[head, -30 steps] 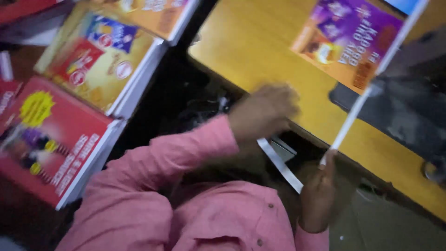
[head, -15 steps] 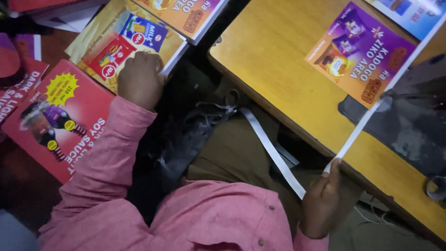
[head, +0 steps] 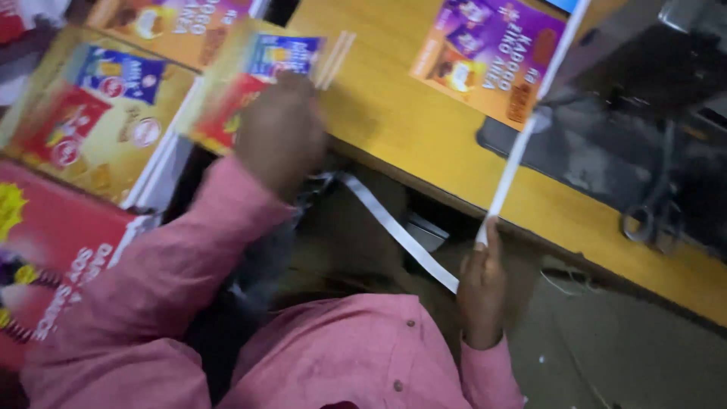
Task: The person aligns various printed paper sheets, including product packaging designs, along a white strip of material on a sewing machine table. They feed the paper and strip under the sewing machine needle to stitch them together, repeating this process for multiple sheets.
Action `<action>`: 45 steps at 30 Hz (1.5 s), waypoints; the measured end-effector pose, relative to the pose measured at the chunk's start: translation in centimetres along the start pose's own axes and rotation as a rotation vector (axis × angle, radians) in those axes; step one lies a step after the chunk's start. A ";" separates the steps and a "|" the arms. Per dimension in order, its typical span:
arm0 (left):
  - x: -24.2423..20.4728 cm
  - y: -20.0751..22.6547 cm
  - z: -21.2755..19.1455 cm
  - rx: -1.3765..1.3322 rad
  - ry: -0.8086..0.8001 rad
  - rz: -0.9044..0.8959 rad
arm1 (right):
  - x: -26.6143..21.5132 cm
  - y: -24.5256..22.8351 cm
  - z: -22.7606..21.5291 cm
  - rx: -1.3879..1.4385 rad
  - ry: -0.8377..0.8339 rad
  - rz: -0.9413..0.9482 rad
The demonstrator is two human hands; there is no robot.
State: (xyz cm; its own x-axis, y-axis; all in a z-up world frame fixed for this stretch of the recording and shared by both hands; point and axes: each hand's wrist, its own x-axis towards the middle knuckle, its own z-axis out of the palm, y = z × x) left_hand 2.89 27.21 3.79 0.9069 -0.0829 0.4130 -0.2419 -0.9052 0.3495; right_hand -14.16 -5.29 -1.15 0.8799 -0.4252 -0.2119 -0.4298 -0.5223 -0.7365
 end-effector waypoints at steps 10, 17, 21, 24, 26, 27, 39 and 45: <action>1.4 17.5 14.4 -0.005 -0.207 0.408 | 0.5 -1.4 -0.4 0.237 0.141 -0.004; 0.6 20.6 15.0 -0.041 -0.305 0.462 | 2.4 8.5 2.9 0.752 0.064 -0.106; -0.2 21.6 15.3 -0.055 -0.359 0.481 | 1.6 4.9 2.1 0.729 0.035 -0.077; 0.3 21.1 15.3 -0.069 -0.402 0.500 | 0.9 4.5 2.2 0.698 0.062 -0.094; 1.7 19.0 15.1 -0.121 -0.255 0.775 | 0.8 3.8 2.2 0.615 0.078 -0.143; 1.7 18.2 16.5 -0.121 -0.258 0.775 | 0.7 3.5 2.2 0.616 0.078 -0.140; 3.0 17.0 14.8 -0.147 -0.420 0.893 | -0.1 2.7 1.7 0.437 0.042 -0.194; 2.8 16.7 16.0 -0.276 -0.420 0.838 | -0.2 1.2 0.3 -0.154 0.146 -0.333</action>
State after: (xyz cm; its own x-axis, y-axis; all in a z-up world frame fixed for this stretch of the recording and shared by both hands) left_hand 6.87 5.16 -2.72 0.4403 -0.8451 0.3031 -0.8880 -0.3600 0.2862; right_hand -14.75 -5.60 -2.21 0.9431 -0.3088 0.1236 -0.1611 -0.7490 -0.6427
